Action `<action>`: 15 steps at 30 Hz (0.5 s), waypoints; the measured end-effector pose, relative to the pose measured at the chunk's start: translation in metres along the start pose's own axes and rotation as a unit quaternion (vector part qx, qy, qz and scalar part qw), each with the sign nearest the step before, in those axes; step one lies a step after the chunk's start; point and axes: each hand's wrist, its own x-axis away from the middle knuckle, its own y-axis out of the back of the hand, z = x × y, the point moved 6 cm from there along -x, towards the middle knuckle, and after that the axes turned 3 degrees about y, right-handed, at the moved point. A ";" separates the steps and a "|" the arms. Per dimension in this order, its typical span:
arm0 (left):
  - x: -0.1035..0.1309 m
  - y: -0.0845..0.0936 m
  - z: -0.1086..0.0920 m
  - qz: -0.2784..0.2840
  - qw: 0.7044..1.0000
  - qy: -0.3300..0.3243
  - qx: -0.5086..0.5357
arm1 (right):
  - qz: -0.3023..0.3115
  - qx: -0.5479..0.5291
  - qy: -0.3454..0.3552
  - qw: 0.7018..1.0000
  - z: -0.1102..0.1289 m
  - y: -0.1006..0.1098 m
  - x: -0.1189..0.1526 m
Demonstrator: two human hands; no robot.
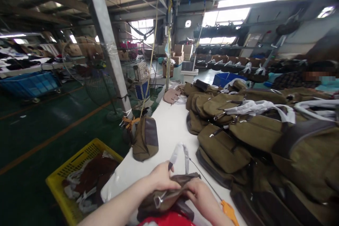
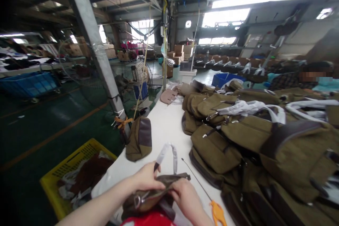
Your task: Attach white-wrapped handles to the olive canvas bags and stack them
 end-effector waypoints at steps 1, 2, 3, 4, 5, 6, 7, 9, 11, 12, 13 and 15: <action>-0.003 0.015 0.000 -0.002 0.997 0.008 -0.071 | 0.007 0.039 0.007 0.999 0.009 0.004 0.002; -0.007 0.031 0.002 -0.019 0.992 0.022 -0.127 | 0.022 0.073 0.011 0.997 0.018 0.006 0.004; -0.012 0.049 0.005 -0.051 0.984 0.038 -0.167 | 0.042 0.100 0.010 0.994 0.027 0.006 0.007; -0.016 0.066 0.007 -0.087 0.976 0.054 -0.193 | 0.064 0.119 0.002 0.991 0.033 0.005 0.010; -0.019 0.081 0.010 -0.117 0.969 0.070 -0.206 | 0.084 0.130 -0.005 0.988 0.038 0.003 0.013; -0.020 0.092 0.012 -0.135 0.966 0.081 -0.207 | 0.098 0.123 -0.002 0.987 0.040 0.001 0.015; -0.020 0.099 0.012 -0.144 0.965 0.078 -0.203 | 0.099 0.103 0.007 0.990 0.038 -0.001 0.017; -0.013 0.105 0.006 -0.150 0.969 0.030 -0.193 | 0.036 0.041 0.021 0.998 0.018 0.004 0.019; -0.002 0.105 -0.002 -0.160 0.970 -0.042 -0.180 | -0.093 -0.012 -0.004 0.996 -0.028 0.020 0.025; 0.004 0.106 -0.004 -0.174 0.967 -0.069 -0.175 | -0.158 -0.024 -0.040 0.986 -0.060 0.029 0.032; 0.010 0.108 -0.003 -0.193 0.962 -0.083 -0.172 | -0.208 -0.021 -0.092 0.974 -0.094 0.037 0.041; 0.017 0.116 0.005 -0.237 0.952 -0.086 -0.171 | -0.207 -0.004 -0.222 0.953 -0.159 0.040 0.062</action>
